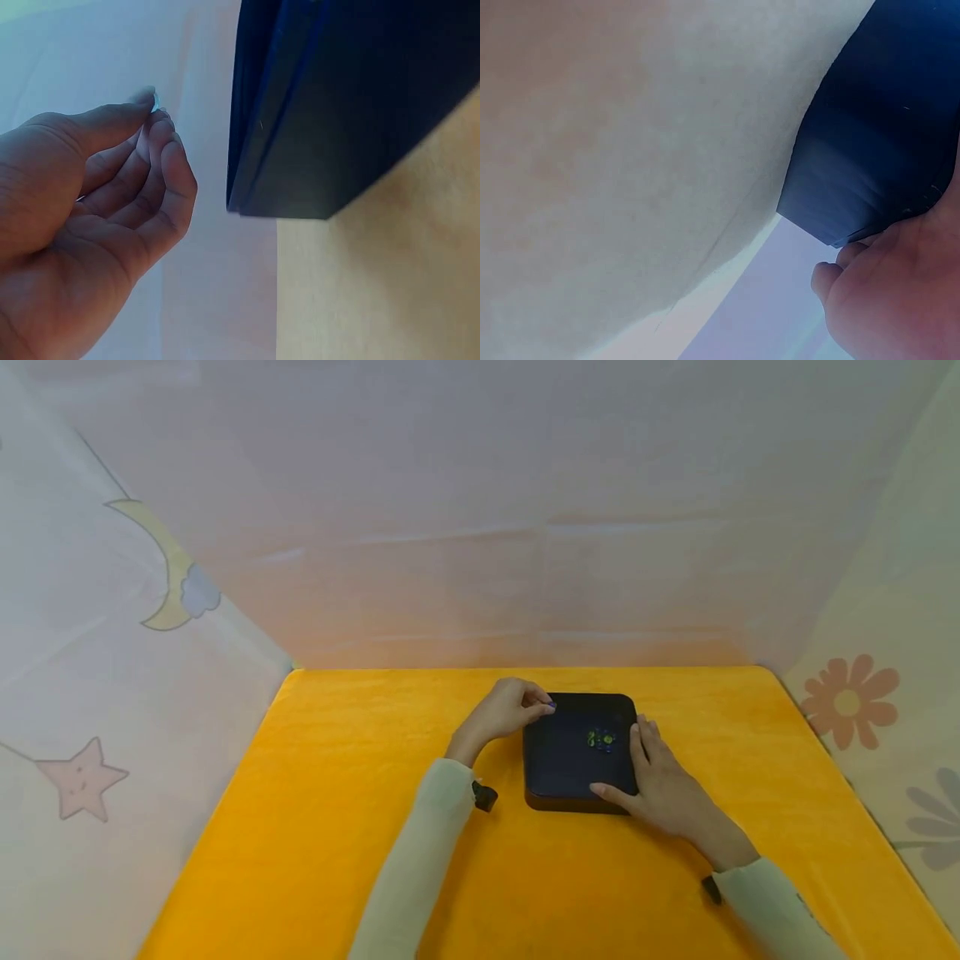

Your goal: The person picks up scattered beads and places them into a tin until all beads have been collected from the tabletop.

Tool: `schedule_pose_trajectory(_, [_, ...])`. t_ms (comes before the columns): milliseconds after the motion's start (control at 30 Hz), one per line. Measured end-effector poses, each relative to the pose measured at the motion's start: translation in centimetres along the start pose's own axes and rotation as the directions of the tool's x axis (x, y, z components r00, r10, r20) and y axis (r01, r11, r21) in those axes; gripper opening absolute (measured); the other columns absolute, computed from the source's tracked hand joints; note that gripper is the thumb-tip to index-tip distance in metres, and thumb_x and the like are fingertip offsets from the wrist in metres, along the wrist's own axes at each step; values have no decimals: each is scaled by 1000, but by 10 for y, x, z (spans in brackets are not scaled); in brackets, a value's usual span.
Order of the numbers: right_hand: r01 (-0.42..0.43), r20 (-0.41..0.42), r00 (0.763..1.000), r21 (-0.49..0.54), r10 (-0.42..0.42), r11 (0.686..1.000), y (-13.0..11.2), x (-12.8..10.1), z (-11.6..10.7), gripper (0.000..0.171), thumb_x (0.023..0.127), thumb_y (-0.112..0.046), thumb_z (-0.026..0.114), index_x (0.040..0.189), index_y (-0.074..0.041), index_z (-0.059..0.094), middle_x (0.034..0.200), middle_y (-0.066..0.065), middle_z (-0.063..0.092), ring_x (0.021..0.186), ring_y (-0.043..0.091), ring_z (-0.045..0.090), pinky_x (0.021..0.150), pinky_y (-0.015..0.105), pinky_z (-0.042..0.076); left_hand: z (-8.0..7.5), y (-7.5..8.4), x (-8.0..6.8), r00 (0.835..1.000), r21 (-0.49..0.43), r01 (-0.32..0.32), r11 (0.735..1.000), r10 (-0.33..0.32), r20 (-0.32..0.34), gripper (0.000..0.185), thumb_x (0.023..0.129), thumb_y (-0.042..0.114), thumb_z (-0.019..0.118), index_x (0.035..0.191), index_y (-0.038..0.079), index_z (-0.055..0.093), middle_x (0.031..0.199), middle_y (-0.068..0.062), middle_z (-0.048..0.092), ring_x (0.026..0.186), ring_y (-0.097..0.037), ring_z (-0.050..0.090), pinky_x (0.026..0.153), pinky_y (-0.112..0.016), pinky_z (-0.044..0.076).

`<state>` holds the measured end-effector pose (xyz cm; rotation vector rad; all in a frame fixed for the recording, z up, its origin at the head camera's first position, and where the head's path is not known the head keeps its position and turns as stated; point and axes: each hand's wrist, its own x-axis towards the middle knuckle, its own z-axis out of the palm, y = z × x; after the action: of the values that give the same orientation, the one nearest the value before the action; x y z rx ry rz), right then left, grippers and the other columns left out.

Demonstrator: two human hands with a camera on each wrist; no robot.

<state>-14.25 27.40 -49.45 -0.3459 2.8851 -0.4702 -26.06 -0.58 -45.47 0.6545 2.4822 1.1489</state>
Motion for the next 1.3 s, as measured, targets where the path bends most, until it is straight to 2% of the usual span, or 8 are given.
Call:
schedule_pose_trajectory(233, [-5,2,1000,13,5,1000,-1,-1,0,124,94,-78,54,165,6,-2,175,27,-13,162,52,1,119,74,29,8,9,16,1000,-29,5,1000,-5,12,25,106,28,65,121,11,76,113,-15,78,99,-35,74,71,-25,57])
schedule_pose_trajectory(467, [-2,1,1000,20,2,1000,3,0,3,124,94,-79,54,166,4,-3,175,25,-16,162,52,2,120,74,28,15,15,25,1000,-30,-6,1000,6,4,26,105,29,65,121,11,77,107,-9,78,99,-35,75,69,-24,56])
schedule_pose_trajectory(633, [-2,-1,1000,29,2,1000,3,1,2,125,93,-81,53,166,3,-4,175,22,-18,162,52,2,120,74,28,19,19,30,1000,-33,-28,999,27,-12,26,105,29,66,119,10,77,104,-10,78,97,-37,75,67,-23,55])
schedule_pose_trajectory(767, [2,-4,1000,40,-2,999,3,0,1,124,94,-79,54,166,5,-2,175,24,-16,161,53,3,119,74,29,22,20,35,999,-16,-35,999,35,-8,25,105,28,66,118,11,78,103,-7,78,95,-37,75,66,-22,53])
schedule_pose_trajectory(933, [-1,-8,1000,35,1,999,4,1,2,124,94,-79,53,166,5,-4,174,23,-19,162,53,2,118,74,30,24,22,44,998,-42,-61,997,60,-14,23,106,25,66,117,10,78,107,-12,78,97,-37,75,67,-23,54])
schedule_pose_trajectory(1067, [-5,-4,1000,34,6,999,5,2,3,124,94,-81,52,166,4,-4,175,22,-18,162,53,2,119,73,30,28,22,49,999,-63,-48,997,47,-17,22,106,25,66,116,10,78,111,-17,78,97,-38,74,67,-23,54])
schedule_pose_trajectory(1200, [-2,-10,1000,33,2,999,5,1,3,125,94,-81,53,166,5,-2,175,24,-16,161,54,5,118,73,32,33,21,53,999,-78,-35,996,34,-11,24,106,25,66,117,9,79,113,-17,77,98,-38,74,67,-23,54])
schedule_pose_trajectory(1300, [2,-17,1000,36,-1,999,4,1,2,124,94,-80,54,166,6,-1,175,25,-15,161,54,6,117,74,32,35,22,55,999,-83,-50,995,48,-25,24,105,25,66,118,9,79,113,-17,78,98,-37,75,68,-22,55])
